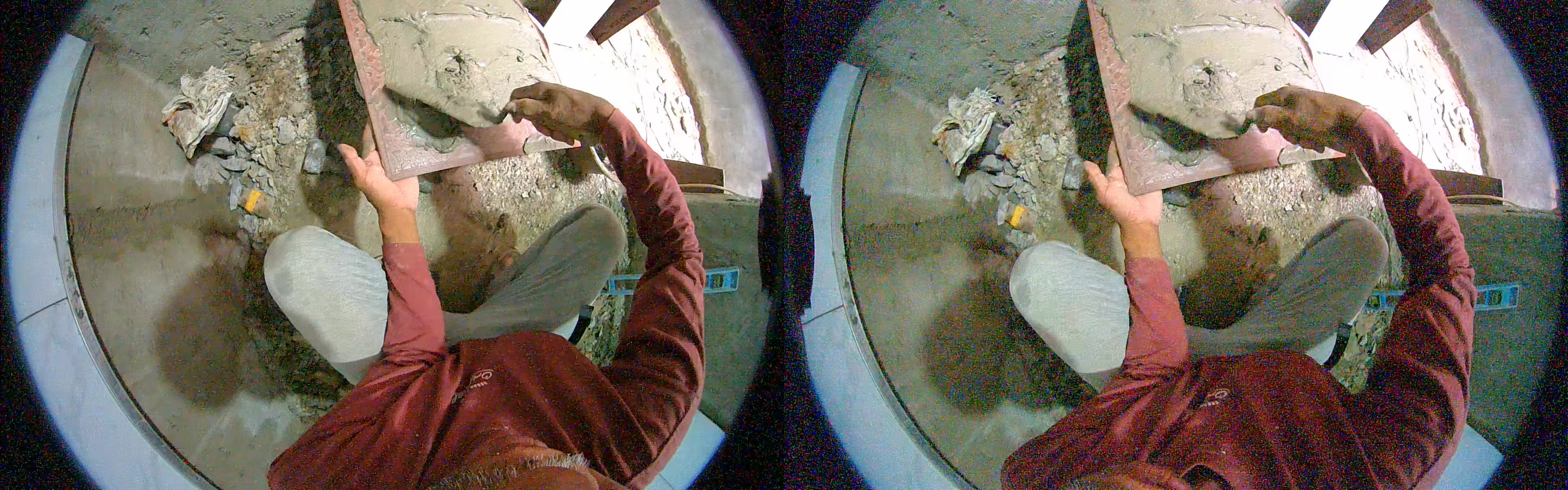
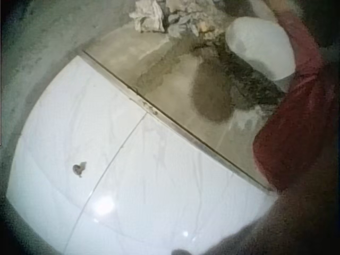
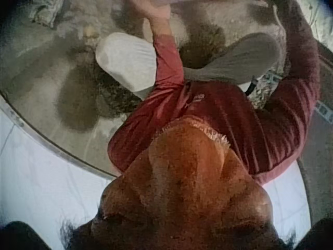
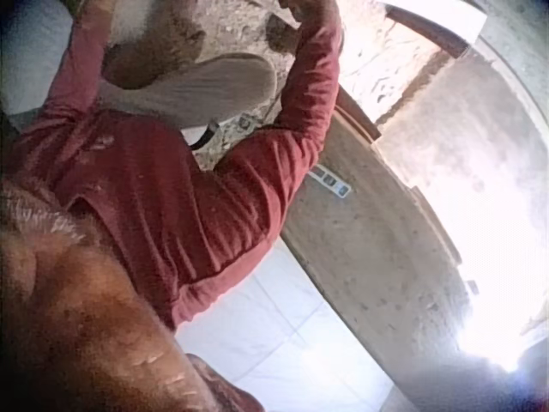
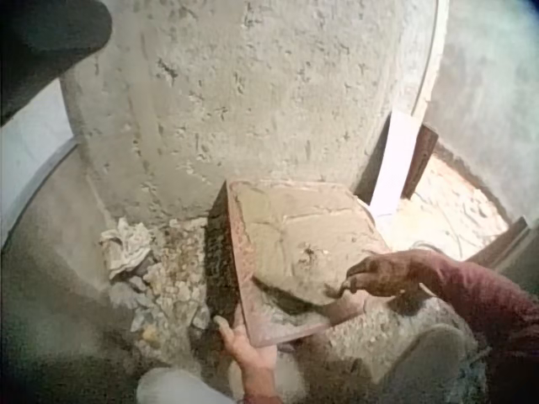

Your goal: The person applies mortar to the back of a tile using a trowel, then uses a cloth to wipe the surface of a previously laid tile before returning to apply more mortar.

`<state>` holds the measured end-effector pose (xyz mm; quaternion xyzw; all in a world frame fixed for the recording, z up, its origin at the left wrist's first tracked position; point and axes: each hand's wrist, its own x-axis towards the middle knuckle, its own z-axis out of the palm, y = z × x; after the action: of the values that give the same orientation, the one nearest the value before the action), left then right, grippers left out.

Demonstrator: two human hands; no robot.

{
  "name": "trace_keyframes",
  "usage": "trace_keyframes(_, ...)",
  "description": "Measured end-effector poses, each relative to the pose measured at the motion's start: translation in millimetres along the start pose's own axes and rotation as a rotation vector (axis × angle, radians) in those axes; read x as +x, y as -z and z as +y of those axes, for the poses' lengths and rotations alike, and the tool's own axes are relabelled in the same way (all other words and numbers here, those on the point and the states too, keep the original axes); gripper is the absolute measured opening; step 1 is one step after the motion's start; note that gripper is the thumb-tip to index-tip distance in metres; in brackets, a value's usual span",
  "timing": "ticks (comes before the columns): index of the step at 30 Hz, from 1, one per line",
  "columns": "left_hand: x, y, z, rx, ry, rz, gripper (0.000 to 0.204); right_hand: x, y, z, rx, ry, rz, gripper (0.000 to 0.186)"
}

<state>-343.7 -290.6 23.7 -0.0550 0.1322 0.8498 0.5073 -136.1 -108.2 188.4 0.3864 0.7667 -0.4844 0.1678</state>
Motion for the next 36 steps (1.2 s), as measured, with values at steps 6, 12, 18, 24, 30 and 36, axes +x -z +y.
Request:
trace_keyframes(6,-2.7,-2.5,-2.5,-0.009,0.002,-0.036,0.086,-6.0,-61.3,33.1,0.878,-0.225,0.162,0.046)
trace_keyframes(12,-0.9,2.5,1.3,0.012,-0.036,-0.022,0.085,0.1,-127.4,-17.5,0.957,-0.190,0.078,0.044)
trace_keyframes(18,-2.1,-4.5,-3.2,0.008,-0.030,0.021,0.084,33.0,-44.1,6.9,0.467,-0.001,-0.102,0.046)
trace_keyframes(24,1.9,0.8,-1.7,-0.020,-0.012,-0.007,0.087,6.4,1.9,5.5,-0.900,0.298,0.475,0.024)
trace_keyframes(30,0.0,2.4,-1.1,0.010,-0.043,-0.018,0.086,-5.5,6.0,27.8,-1.161,0.558,0.543,0.023)
trace_keyframes(36,0.5,-1.7,-2.5,0.024,-0.049,-0.015,0.084,79.8,43.8,13.0,-1.219,0.575,0.701,0.029)
